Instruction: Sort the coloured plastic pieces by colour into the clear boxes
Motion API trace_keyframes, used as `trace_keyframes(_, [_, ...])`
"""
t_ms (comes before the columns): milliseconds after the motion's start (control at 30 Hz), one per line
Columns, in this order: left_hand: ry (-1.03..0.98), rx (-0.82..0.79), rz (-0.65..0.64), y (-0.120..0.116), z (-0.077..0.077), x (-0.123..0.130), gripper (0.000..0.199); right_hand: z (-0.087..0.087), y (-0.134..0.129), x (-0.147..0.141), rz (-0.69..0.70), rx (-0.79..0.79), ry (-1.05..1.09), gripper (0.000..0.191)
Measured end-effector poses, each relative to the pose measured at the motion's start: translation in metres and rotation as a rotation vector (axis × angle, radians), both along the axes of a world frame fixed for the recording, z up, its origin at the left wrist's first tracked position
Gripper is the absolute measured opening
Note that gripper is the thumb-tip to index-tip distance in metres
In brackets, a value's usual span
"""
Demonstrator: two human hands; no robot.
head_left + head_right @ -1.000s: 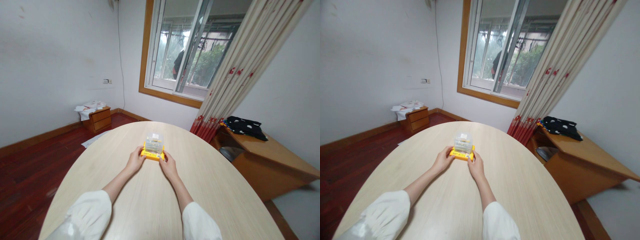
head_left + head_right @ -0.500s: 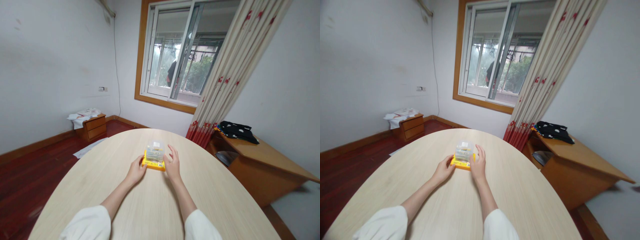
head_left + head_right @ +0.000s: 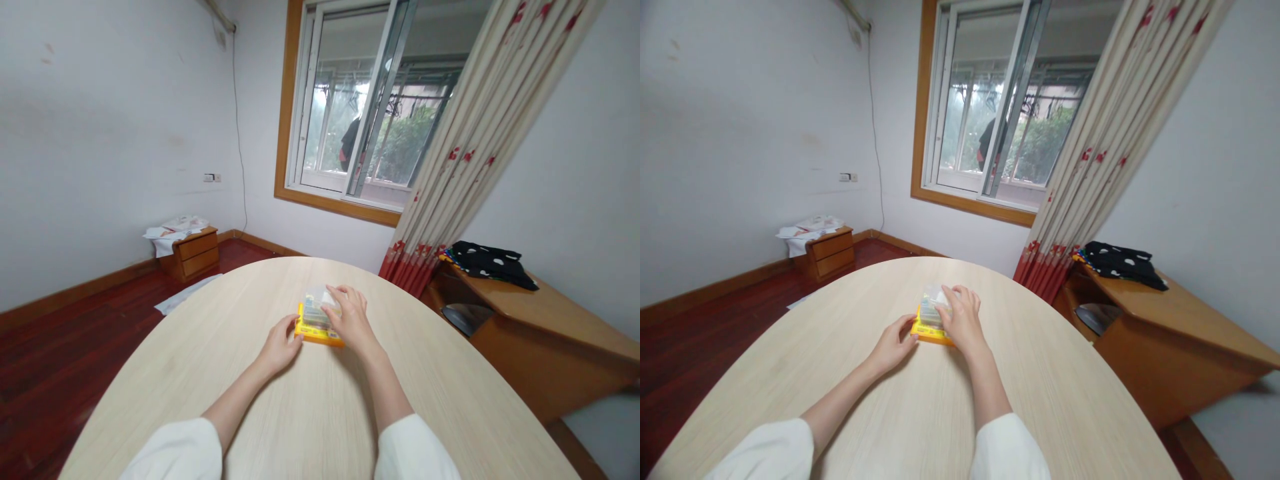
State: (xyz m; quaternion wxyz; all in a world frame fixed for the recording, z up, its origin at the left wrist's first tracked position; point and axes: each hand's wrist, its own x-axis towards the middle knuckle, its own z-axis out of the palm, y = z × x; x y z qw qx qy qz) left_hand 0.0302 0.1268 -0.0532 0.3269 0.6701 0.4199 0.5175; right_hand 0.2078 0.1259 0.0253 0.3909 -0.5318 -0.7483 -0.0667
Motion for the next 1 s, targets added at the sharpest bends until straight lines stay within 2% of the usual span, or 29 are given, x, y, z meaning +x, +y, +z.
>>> trace_keyframes(67, [-0.059,0.028,0.111,0.000,0.011,-0.002,0.027,0.008,-0.006,-0.002,0.001,0.001,0.068,0.041])
trace_keyframes(133, [-0.157,0.013,0.179,-0.003,0.029,-0.003,0.024,0.020,-0.015,-0.007,0.028,-0.005,0.155,0.043])
trace_keyframes(167, [-0.227,-0.021,0.146,-0.006,0.041,-0.002,0.028,0.026,-0.021,-0.011,0.060,-0.005,0.200,0.043])
trace_keyframes(300, [-0.493,-0.226,-0.216,-0.031,0.087,0.009,0.055,0.046,-0.051,-0.029,0.178,-0.014,0.329,0.040])
trace_keyframes(367, [-0.500,-0.247,-0.341,-0.046,0.102,0.015,0.062,0.045,-0.068,-0.037,0.219,-0.027,0.326,0.038])
trace_keyframes(433, [-0.458,-0.252,-0.398,-0.059,0.109,0.020,0.065,0.037,-0.083,-0.041,0.221,-0.032,0.311,0.039])
trace_keyframes(500, [-0.407,-0.267,-0.427,-0.069,0.106,0.022,0.064,0.024,-0.097,-0.041,0.192,-0.041,0.283,0.039])
trace_keyframes(567, [-0.364,-0.293,-0.454,-0.078,0.096,0.022,0.061,0.009,-0.110,-0.038,0.173,-0.063,0.242,0.037])
trace_keyframes(700, [-0.292,-0.363,-0.407,-0.097,0.060,0.020,0.049,-0.020,-0.136,-0.035,0.156,-0.119,0.184,0.035])
trace_keyframes(800, [-0.285,-0.426,-0.383,-0.108,0.039,0.018,0.046,-0.035,-0.149,-0.036,0.161,-0.172,0.202,0.033])
trace_keyframes(867, [-0.288,-0.459,-0.399,-0.113,0.035,0.015,0.046,-0.040,-0.154,-0.035,0.182,-0.214,0.260,0.032])
trace_keyframes(1000, [-0.274,-0.495,-0.526,-0.115,0.045,0.006,0.047,-0.048,-0.154,-0.031,0.237,-0.325,0.518,0.030])
